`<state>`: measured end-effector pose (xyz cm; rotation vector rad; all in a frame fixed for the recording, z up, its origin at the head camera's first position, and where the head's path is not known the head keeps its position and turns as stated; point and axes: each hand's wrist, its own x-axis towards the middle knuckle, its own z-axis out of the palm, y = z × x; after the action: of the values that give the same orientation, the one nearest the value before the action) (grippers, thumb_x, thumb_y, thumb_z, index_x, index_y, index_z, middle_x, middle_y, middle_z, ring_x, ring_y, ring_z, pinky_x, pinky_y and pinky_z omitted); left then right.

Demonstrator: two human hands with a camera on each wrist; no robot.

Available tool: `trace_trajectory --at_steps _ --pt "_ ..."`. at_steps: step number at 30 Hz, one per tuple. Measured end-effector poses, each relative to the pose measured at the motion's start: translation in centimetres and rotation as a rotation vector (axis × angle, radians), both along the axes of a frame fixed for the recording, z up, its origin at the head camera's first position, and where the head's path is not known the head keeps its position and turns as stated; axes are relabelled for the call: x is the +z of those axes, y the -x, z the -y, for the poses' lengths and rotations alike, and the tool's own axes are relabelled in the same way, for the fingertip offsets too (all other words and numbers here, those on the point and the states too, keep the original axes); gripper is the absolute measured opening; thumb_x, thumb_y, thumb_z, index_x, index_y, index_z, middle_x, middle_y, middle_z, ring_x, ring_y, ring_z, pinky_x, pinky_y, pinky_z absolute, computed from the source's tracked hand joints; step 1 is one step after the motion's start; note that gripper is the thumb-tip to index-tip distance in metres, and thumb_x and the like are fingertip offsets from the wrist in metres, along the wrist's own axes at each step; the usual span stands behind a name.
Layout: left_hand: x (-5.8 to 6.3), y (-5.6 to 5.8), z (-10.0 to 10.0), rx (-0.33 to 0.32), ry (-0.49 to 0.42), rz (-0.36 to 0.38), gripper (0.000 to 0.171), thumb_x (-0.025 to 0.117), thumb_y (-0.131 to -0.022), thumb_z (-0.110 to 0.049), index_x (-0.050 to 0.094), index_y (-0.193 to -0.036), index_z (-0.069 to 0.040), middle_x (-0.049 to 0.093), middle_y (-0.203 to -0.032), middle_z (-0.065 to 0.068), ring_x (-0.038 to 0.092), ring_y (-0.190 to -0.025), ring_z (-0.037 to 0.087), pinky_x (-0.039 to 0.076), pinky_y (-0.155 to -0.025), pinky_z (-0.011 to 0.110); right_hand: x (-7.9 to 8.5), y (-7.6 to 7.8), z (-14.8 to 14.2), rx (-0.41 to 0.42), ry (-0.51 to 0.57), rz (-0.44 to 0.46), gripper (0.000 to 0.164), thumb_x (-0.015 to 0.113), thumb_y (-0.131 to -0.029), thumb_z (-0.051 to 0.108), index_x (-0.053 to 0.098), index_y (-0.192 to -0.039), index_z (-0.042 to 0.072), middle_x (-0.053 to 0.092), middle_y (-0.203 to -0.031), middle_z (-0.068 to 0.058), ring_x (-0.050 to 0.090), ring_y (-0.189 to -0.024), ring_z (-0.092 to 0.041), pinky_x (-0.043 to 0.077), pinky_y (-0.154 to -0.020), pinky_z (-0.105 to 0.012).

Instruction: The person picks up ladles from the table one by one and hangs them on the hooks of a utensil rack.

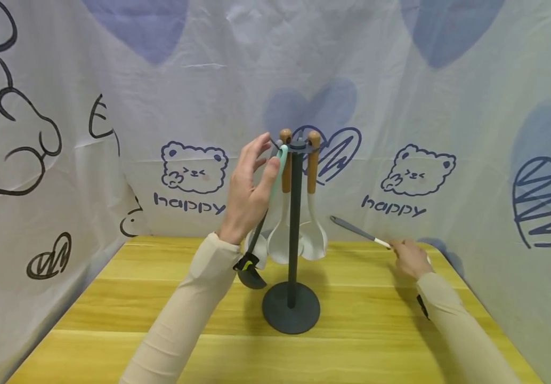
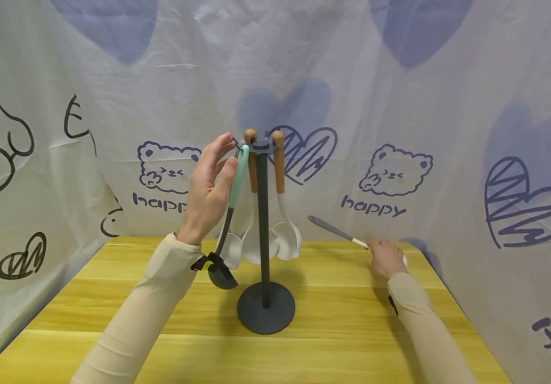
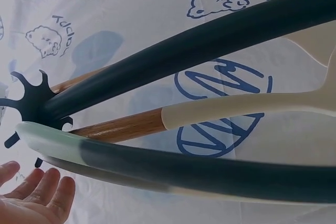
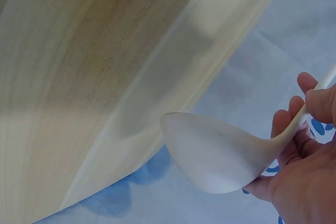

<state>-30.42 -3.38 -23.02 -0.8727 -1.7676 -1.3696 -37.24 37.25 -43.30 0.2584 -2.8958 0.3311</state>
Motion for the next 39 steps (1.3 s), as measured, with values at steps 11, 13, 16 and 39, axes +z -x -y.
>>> trace_trajectory --at_steps 11,13,16,39 --pt "0.7 0.2 0.1 0.061 -0.026 0.015 0.047 0.05 -0.101 -0.026 0.046 -0.144 -0.009 0.051 -0.142 0.01 0.047 -0.132 0.017 0.039 -0.112 0.032 0.5 -0.6 -0.3 0.007 0.118 -0.06 0.025 0.045 -0.095 -0.002 0.058 -0.117 -0.005 0.056 -0.088 -0.021 0.052 -0.08 -0.035 0.044 -0.066 -0.047" --pt "0.9 0.2 0.1 0.064 -0.027 0.019 0.046 0.051 -0.101 -0.026 0.047 -0.144 -0.01 0.051 -0.141 0.009 0.047 -0.132 0.016 0.038 -0.112 0.03 0.8 -0.7 -0.1 0.009 0.15 -0.082 0.025 0.043 -0.099 0.0 0.058 -0.118 -0.004 0.057 -0.089 -0.021 0.052 -0.08 -0.034 0.044 -0.067 -0.046" --pt "1.3 0.4 0.2 0.07 -0.018 0.032 0.045 0.051 -0.101 -0.026 0.047 -0.144 -0.012 0.051 -0.142 0.007 0.046 -0.132 0.014 0.037 -0.113 0.028 1.3 -1.1 0.2 0.017 0.204 -0.096 0.027 0.039 -0.102 0.003 0.057 -0.121 -0.004 0.058 -0.095 -0.023 0.052 -0.085 -0.035 0.044 -0.07 -0.046" --pt "3.0 1.3 -0.6 0.137 0.14 0.094 0.053 0.053 -0.099 -0.04 0.049 -0.144 -0.013 0.051 -0.147 0.003 0.05 -0.132 0.017 0.04 -0.11 0.028 4.7 -3.6 4.6 0.057 0.379 -0.097 0.032 0.034 -0.106 0.011 0.053 -0.131 0.007 0.054 -0.103 -0.017 0.045 -0.081 -0.025 0.038 -0.067 -0.032"
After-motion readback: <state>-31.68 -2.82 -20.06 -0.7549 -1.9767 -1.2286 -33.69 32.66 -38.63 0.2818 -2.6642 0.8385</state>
